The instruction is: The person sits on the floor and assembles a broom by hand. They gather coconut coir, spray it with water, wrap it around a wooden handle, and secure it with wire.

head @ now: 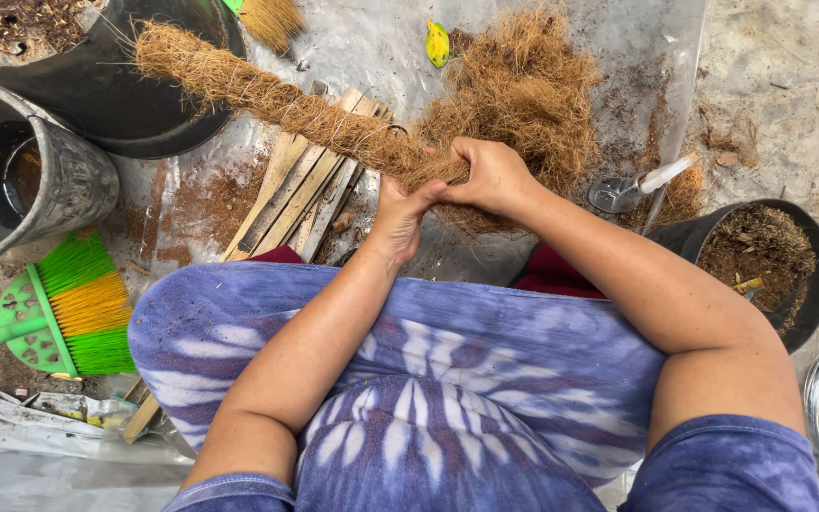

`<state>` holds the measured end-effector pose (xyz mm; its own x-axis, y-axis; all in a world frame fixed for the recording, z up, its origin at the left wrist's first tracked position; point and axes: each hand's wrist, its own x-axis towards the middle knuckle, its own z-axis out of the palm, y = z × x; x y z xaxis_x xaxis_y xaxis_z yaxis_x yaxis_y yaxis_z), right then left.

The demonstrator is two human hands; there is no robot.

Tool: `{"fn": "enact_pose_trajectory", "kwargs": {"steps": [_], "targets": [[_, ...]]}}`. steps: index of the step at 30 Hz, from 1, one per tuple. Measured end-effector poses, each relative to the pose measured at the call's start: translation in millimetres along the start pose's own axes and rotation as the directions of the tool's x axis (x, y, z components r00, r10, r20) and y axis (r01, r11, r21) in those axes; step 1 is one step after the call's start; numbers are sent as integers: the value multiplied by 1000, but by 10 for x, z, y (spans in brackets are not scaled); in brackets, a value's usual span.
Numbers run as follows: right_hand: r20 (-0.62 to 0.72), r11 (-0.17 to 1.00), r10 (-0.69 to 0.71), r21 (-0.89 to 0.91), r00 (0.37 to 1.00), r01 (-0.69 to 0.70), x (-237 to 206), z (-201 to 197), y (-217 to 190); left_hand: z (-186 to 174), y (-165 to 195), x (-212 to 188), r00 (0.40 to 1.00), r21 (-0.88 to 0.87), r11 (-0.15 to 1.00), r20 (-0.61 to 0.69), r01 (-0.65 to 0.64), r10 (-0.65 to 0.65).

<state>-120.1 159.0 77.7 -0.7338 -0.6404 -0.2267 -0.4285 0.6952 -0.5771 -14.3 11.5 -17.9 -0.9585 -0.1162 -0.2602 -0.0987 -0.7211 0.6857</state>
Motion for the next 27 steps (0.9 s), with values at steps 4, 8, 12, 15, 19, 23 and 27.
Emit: {"fn": "enact_pose_trajectory", "kwargs": {"steps": [4, 8, 12, 15, 19, 23, 27], "targets": [[93, 998, 0, 70, 996, -7, 56, -83, 122, 98, 54, 3, 986, 62, 996, -156, 67, -56], [252, 857, -247, 508, 936, 89, 69, -237, 251, 100, 81, 34, 941, 77, 984, -311, 163, -132], [320, 761, 19, 610, 947, -221, 92, -275, 349, 63, 25, 50, 971, -3, 998, -231, 67, -66], [193, 826, 19, 549, 981, -124, 88, -210, 349, 68, 2, 65, 971, -12, 999, -236, 34, -36], [189, 851, -73, 523, 979, -38, 31, -264, 305, 76, 55, 67, 972, -89, 995, -233, -53, 30], [418, 843, -115, 521, 901, -134, -26, -449, 267, 65, 118, 83, 949, -120, 991, -316, -61, 20], [384, 900, -104, 428, 918, -77, -72, -448, 238, 40, 128, 89, 946, -89, 994, -321, -66, 34]]}}
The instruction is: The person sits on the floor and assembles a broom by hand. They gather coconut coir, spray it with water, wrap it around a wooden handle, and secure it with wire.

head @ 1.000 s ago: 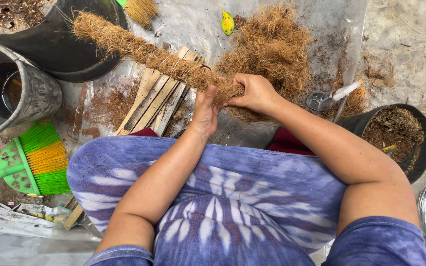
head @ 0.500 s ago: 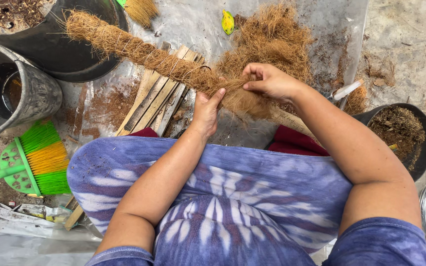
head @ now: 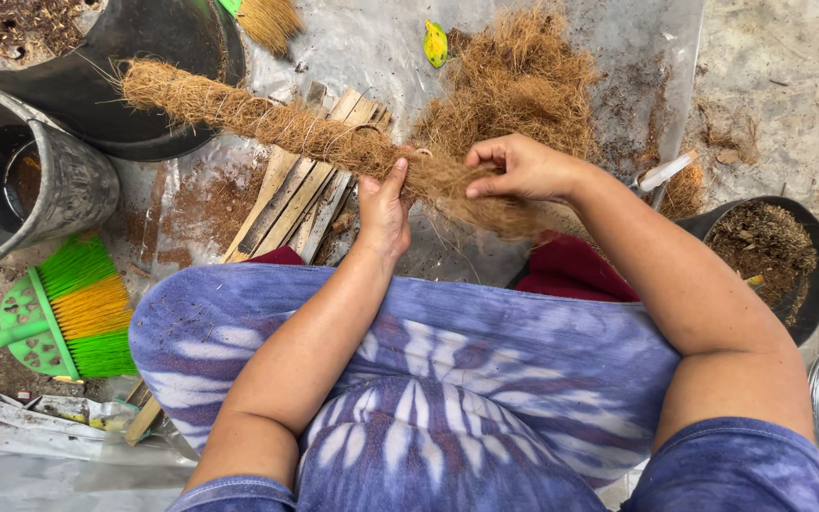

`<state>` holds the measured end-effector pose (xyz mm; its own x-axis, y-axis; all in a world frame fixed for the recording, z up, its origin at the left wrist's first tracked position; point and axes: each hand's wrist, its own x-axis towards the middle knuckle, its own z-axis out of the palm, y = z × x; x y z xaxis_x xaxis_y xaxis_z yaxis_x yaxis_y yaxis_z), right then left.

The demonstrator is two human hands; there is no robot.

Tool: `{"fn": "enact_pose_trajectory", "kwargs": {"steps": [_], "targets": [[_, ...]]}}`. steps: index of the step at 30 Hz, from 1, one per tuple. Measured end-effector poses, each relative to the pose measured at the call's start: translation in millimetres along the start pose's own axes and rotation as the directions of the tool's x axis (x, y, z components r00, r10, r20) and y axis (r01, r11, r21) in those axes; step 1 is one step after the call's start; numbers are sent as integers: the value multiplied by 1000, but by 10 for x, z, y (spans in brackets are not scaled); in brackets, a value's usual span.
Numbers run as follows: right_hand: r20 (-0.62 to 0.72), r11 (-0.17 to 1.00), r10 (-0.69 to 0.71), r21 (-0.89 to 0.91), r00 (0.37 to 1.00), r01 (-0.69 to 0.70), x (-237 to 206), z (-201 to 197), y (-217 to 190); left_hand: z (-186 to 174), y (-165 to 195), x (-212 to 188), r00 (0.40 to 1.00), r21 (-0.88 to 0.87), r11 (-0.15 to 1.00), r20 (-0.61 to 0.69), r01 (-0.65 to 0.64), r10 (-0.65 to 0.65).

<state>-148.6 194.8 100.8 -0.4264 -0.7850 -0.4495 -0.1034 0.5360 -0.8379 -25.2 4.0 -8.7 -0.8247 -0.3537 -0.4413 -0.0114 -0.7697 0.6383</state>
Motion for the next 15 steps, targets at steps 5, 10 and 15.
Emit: {"fn": "enact_pose_trajectory", "kwargs": {"steps": [5, 10, 15], "targets": [[-157, 981, -115, 138, 981, 137, 72, 121, 55, -22, 7, -4, 994, -25, 993, -14, 112, -112], [-260, 984, 1, 172, 966, 45, 134, 210, 83, 18, -20, -46, 993, 131, 985, 11, 114, -117], [-320, 984, -166, 2, 933, 176, 168, 258, 145, 39, -72, -75, 999, 157, 988, 46, 8, -15]]}}
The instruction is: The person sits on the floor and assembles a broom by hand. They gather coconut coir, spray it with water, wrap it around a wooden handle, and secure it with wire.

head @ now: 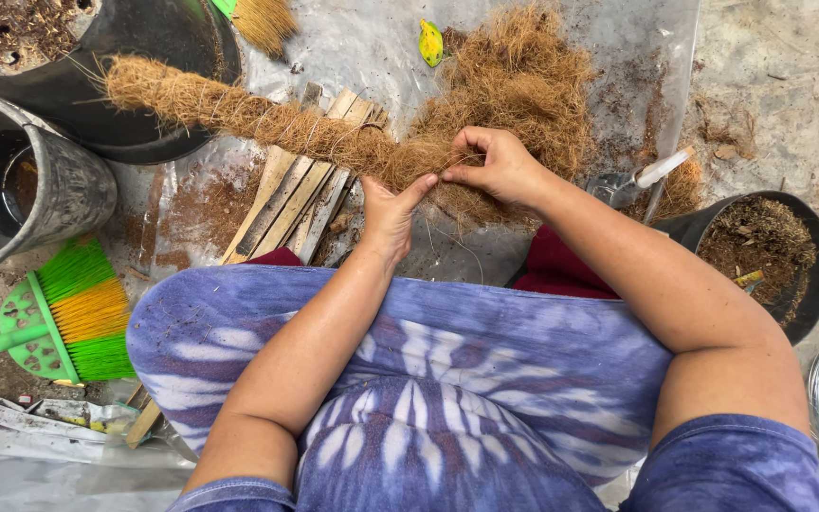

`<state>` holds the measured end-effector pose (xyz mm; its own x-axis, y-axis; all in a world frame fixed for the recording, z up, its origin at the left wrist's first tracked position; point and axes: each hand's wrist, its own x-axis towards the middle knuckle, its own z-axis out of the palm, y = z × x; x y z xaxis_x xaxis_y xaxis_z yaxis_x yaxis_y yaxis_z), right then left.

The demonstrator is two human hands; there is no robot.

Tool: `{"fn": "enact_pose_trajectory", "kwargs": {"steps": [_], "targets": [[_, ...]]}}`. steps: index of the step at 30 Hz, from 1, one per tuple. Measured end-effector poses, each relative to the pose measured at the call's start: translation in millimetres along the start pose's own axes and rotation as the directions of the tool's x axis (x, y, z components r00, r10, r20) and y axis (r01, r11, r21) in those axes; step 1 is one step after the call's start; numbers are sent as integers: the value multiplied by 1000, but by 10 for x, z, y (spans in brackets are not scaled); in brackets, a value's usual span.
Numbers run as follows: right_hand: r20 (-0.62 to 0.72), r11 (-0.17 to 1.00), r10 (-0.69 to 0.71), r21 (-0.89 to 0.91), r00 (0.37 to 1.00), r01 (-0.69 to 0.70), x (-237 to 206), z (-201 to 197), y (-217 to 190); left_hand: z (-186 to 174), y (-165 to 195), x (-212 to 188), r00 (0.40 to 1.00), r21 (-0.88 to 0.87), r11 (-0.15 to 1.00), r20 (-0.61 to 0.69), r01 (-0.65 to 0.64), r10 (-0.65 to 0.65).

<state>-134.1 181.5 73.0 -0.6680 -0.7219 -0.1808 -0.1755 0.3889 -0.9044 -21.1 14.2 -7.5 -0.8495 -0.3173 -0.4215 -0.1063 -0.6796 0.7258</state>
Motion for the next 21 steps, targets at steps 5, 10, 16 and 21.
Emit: {"fn": "enact_pose_trajectory", "kwargs": {"steps": [5, 10, 16, 21], "targets": [[-139, 979, 192, 89, 972, -181, 21, -20, 42, 32, -13, -35, 988, -43, 990, 73, -136, 138], [-294, 928, -230, -355, 928, 117, -51, -50, -52, 76, 22, -77, 992, 0, 995, 69, -104, 103], [-194, 778, 15, -614, 981, -133, -7, -211, -271, 31, 6, -58, 992, -56, 992, 43, -115, 117], [-60, 801, -520, -381, 852, 462, -75, -427, -465, -24, 35, 10, 996, 49, 997, -75, 59, -55]]}}
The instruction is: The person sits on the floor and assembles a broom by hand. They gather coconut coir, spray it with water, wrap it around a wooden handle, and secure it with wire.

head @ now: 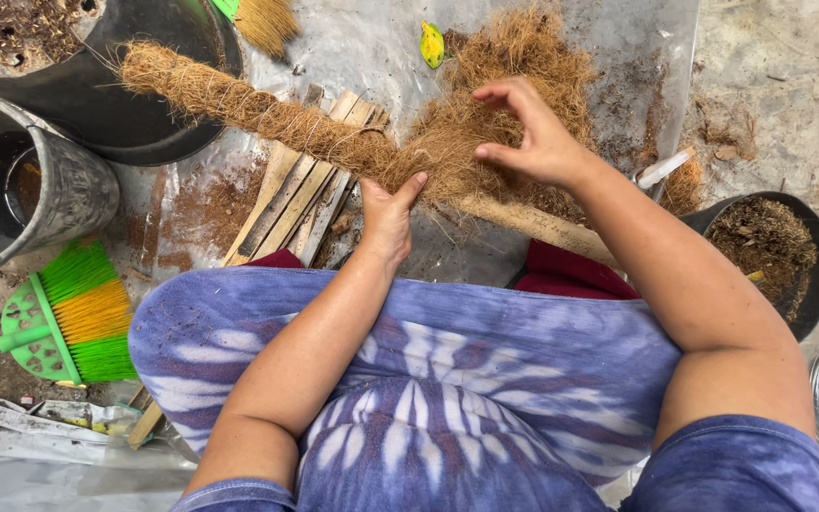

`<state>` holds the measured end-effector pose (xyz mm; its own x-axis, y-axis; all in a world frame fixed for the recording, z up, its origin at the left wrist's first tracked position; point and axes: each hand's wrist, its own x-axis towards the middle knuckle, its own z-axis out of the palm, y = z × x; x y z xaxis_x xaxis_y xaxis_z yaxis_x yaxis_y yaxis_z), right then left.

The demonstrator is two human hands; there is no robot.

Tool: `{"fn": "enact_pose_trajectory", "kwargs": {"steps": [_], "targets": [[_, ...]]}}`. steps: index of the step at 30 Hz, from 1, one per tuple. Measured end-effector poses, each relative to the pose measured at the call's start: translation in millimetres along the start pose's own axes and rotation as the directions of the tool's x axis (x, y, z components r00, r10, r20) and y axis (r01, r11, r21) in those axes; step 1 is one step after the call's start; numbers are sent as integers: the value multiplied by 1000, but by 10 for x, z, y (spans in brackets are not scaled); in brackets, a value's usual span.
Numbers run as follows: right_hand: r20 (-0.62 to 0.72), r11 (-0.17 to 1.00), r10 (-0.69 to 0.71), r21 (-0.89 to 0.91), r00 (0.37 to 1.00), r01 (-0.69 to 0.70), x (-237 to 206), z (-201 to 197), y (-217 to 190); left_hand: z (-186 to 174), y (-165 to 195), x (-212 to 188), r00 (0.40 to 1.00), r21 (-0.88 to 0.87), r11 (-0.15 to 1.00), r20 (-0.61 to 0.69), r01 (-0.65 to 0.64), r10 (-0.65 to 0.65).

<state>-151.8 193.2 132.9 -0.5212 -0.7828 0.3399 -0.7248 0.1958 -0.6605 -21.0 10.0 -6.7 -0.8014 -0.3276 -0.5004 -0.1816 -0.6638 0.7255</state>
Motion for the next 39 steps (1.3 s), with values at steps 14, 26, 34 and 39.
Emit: {"fn": "enact_pose_trajectory", "kwargs": {"steps": [14, 26, 34, 39], "targets": [[284, 955, 270, -205, 920, -216, -113, -31, -168, -21, -63, 64, 999, 26, 999, -46, -21, 22], [457, 973, 80, -231, 886, 31, -123, 58, -445, -55, -130, 122, 988, -33, 994, -114, -104, 100], [265, 940, 291, -260, 919, -223, -199, 264, -391, -1, -19, 81, 983, -89, 992, -155, 86, -99], [230, 864, 261, -490, 938, -120, -197, 352, -484, -17, -38, 67, 999, -217, 976, -39, -11, 3]]}}
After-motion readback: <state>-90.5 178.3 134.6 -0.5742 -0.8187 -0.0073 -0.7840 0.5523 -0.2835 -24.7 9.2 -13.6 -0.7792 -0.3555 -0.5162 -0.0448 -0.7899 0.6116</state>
